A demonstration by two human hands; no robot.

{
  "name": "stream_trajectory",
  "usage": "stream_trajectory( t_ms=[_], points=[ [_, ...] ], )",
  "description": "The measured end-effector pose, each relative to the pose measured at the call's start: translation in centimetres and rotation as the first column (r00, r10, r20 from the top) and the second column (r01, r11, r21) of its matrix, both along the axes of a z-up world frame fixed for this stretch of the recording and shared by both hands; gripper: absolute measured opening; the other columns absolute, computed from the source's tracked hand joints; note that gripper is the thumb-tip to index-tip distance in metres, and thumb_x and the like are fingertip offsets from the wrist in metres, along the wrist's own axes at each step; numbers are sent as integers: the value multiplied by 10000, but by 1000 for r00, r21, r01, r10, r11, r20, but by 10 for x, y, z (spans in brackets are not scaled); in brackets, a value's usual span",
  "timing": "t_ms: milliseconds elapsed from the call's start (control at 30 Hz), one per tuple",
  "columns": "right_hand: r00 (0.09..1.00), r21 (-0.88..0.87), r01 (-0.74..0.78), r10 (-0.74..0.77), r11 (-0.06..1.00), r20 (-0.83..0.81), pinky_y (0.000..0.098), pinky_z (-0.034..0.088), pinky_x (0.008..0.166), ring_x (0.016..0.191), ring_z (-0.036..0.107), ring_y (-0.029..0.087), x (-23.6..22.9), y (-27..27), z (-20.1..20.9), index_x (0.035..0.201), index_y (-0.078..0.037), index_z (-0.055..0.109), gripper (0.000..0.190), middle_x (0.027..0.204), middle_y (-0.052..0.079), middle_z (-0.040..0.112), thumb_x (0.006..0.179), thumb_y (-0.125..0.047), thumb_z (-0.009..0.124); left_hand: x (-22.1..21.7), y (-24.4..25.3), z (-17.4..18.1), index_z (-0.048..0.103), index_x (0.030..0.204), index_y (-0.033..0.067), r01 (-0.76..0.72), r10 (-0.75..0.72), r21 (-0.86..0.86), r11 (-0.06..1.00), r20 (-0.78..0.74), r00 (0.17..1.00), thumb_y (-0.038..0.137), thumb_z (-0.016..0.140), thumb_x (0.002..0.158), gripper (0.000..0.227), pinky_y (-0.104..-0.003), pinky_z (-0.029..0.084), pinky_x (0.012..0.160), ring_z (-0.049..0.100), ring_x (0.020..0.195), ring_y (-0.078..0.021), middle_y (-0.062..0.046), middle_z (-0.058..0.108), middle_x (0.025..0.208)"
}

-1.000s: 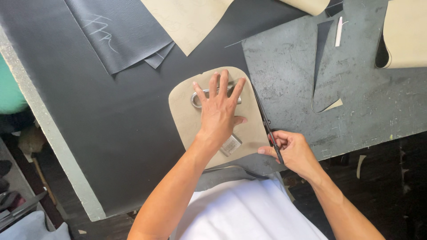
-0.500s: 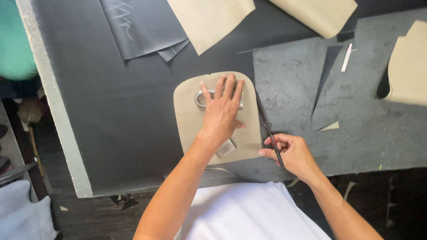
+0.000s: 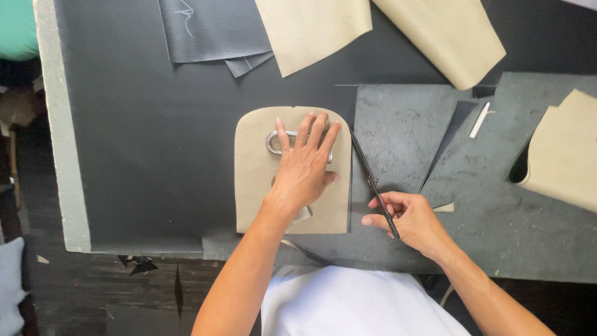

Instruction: The person uses shears to cut a dark sheet of material on a workbench, using a newspaper and padlocks as temporary weights. They then place a beige template on the sheet, trace its outline with a white marker, and cut the material to match the template shape.

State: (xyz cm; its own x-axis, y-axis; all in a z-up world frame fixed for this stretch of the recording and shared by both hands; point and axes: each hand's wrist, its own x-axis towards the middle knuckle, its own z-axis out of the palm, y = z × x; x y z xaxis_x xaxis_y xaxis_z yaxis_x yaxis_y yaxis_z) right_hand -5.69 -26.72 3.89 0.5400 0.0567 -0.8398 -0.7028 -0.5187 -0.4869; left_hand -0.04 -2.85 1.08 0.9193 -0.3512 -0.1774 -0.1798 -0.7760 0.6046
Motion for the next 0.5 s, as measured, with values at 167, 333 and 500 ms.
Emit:
stream_trajectory(
  t_ms=[167,333,500],
  points=[
    [990,-22,-138,138,990,-10,263,345,472,486,449,86,20,-16,0,983,-11,769,407,539,-14,523,685,-244,919,-8,-4,-1,385,1504,106,-55,55,9,998,-25,998,205,896,654,997,-767,59,1165,248,1496,-323,-117,333,1574],
    [974,-25,-215,213,976,-75,273,364,475,486,475,103,41,-29,3,1002,-18,775,441,543,-4,536,660,-255,920,-9,-7,-1,367,1518,77,-113,113,1,994,-14,993,169,881,646,1016,-730,49,1199,256,1506,-293,-94,346,1584],
    [951,-17,-293,290,956,-105,268,372,482,511,488,85,69,-36,-1,1023,-22,769,476,567,-35,535,648,-272,922,-6,-9,0,349,1524,45,-141,141,3,990,-41,989,144,878,635,1039,-702,45,1215,252,1508,-281,-91,344,1578]
  ],
)
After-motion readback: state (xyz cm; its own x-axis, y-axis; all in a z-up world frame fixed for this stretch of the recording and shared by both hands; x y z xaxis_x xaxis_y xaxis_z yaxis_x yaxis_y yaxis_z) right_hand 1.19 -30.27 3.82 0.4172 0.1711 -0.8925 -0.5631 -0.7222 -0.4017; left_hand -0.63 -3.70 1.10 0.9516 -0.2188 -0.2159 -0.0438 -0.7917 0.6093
